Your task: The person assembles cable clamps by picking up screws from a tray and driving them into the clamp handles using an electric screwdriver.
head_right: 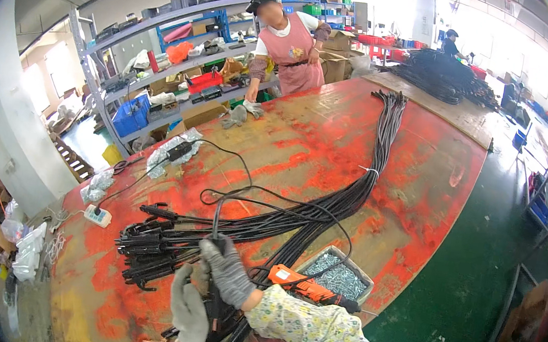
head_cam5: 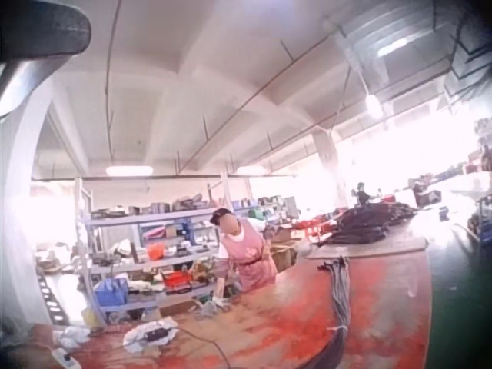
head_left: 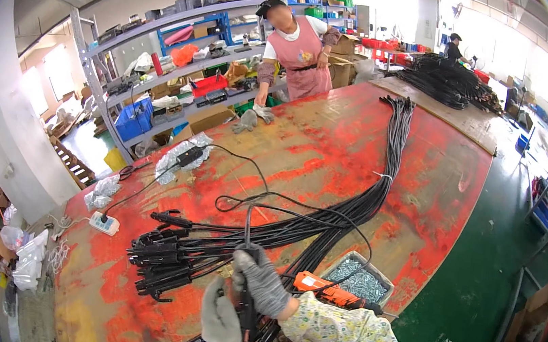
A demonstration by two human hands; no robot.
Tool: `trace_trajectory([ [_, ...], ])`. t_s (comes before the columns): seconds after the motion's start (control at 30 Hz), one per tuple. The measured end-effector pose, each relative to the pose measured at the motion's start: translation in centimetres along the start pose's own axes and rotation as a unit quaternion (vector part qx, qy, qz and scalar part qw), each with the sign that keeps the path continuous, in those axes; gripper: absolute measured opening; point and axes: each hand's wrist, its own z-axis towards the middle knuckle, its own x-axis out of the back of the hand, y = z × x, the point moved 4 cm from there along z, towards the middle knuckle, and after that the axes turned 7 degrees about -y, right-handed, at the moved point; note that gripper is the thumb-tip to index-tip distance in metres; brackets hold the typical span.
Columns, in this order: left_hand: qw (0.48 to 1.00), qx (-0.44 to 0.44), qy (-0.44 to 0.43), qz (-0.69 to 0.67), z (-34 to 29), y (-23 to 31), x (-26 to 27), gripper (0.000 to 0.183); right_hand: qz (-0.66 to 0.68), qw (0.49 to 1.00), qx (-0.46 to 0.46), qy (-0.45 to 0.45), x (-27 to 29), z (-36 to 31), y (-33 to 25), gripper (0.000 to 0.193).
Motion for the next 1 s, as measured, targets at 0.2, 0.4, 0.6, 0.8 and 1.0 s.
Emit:
trace_trajectory([
  [0.2,1.000,0.010,-0.007,0.019,2.0,1.7,-1.0,0.038,0.017,0.997,-0.007,0.072,1.0,1.4,-1.7,0.017],
  [0.4,0.997,-0.034,-0.059,0.038,0.8,0.2,-1.6,0.036,0.034,0.997,-0.007,0.073,0.9,1.3,-2.7,0.023],
  [0.6,0.990,-0.037,-0.123,-0.064,-0.1,-1.4,-4.6,0.072,-0.028,0.994,0.059,0.083,0.9,1.5,-2.5,0.042],
  [0.8,0.883,0.305,-0.154,-0.323,-2.1,-2.5,-5.5,0.066,-0.340,0.917,0.203,-0.046,0.3,-1.6,-3.5,0.068],
  [1.0,0.658,0.484,-0.028,-0.577,-4.6,-4.0,-5.6,0.032,-0.729,0.652,0.207,0.016,9.0,-11.7,-7.0,0.028],
])
